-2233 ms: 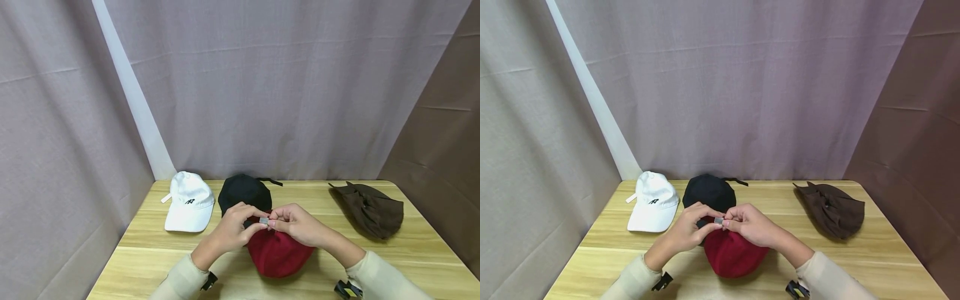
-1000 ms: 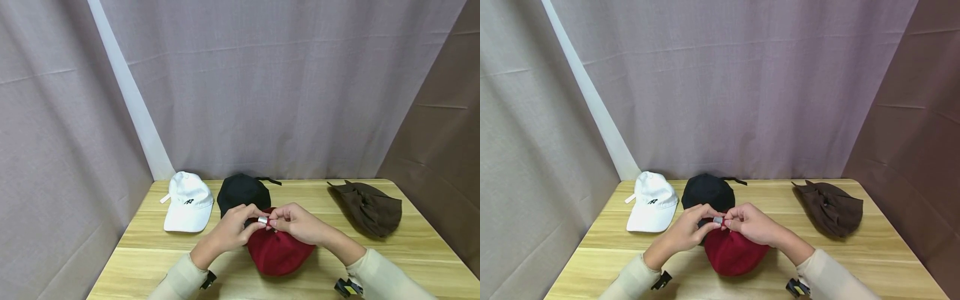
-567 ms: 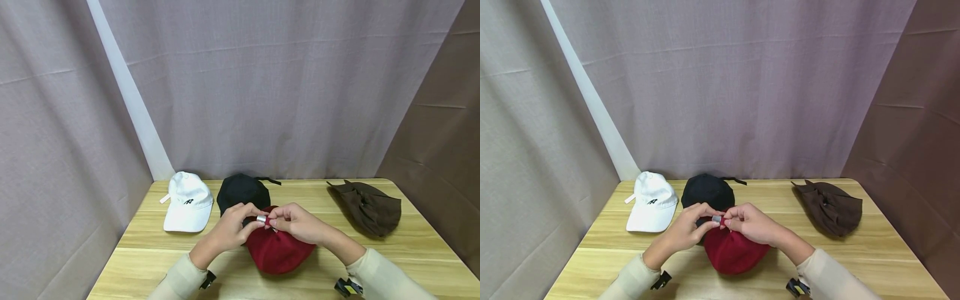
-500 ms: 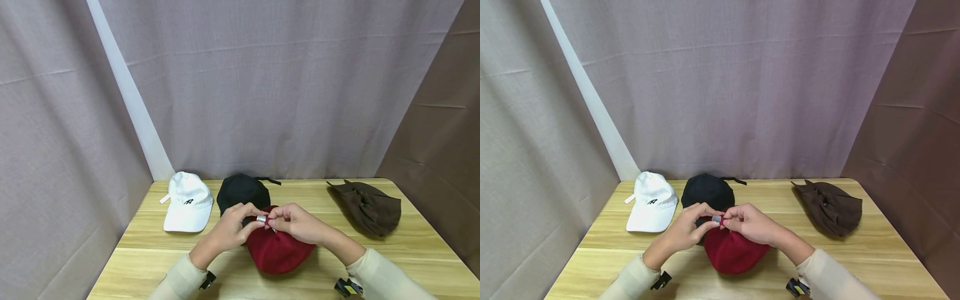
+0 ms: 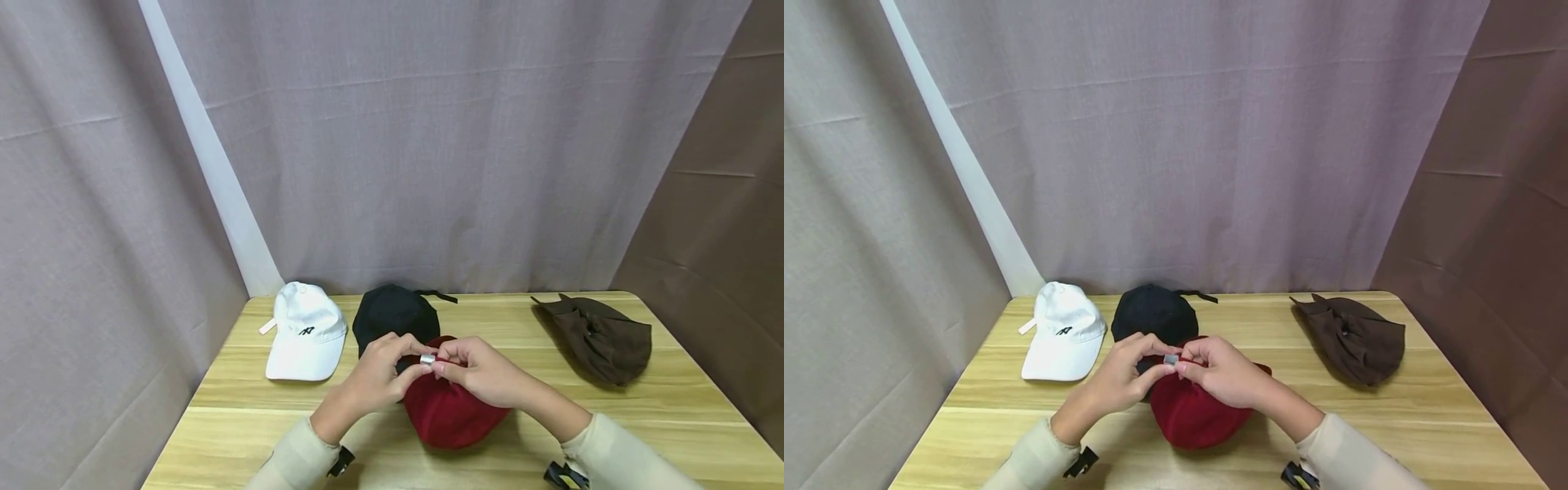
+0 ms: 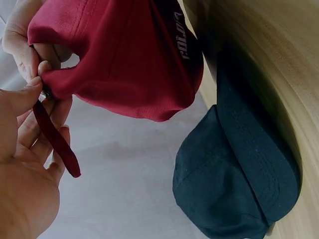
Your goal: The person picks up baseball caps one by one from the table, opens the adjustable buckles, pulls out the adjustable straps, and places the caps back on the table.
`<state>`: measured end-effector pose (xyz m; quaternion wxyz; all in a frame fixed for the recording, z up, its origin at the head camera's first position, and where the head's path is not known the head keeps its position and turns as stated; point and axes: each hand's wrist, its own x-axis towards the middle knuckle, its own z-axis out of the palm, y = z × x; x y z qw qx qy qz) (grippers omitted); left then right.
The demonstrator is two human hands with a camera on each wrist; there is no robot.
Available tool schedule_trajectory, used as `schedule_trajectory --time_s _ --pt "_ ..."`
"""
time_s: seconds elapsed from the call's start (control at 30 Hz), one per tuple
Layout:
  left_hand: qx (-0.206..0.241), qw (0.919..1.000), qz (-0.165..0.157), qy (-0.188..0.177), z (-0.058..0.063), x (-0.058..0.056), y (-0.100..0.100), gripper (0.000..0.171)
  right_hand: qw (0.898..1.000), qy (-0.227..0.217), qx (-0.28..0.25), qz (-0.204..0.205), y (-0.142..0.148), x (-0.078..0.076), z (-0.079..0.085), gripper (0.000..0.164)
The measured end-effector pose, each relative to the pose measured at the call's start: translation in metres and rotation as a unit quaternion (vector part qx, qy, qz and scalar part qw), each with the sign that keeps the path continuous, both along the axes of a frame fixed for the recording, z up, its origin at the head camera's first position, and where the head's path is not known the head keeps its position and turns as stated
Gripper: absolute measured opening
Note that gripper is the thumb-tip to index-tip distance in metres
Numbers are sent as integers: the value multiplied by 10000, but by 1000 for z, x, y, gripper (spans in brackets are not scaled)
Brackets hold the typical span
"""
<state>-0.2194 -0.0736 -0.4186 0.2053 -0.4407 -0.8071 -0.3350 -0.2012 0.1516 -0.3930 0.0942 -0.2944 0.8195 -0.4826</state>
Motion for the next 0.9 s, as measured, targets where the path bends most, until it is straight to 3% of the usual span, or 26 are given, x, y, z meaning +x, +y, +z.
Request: schedule_trajectory --time_s 0.47,0.9 --pt "6 10000 -56 -43 1 1 3 18 9996 95 159 208 7 -2 1 16" --pt "-5 9994 -18 -343 2 3 4 17 9995 -50 208 248 9 -1 3 19"
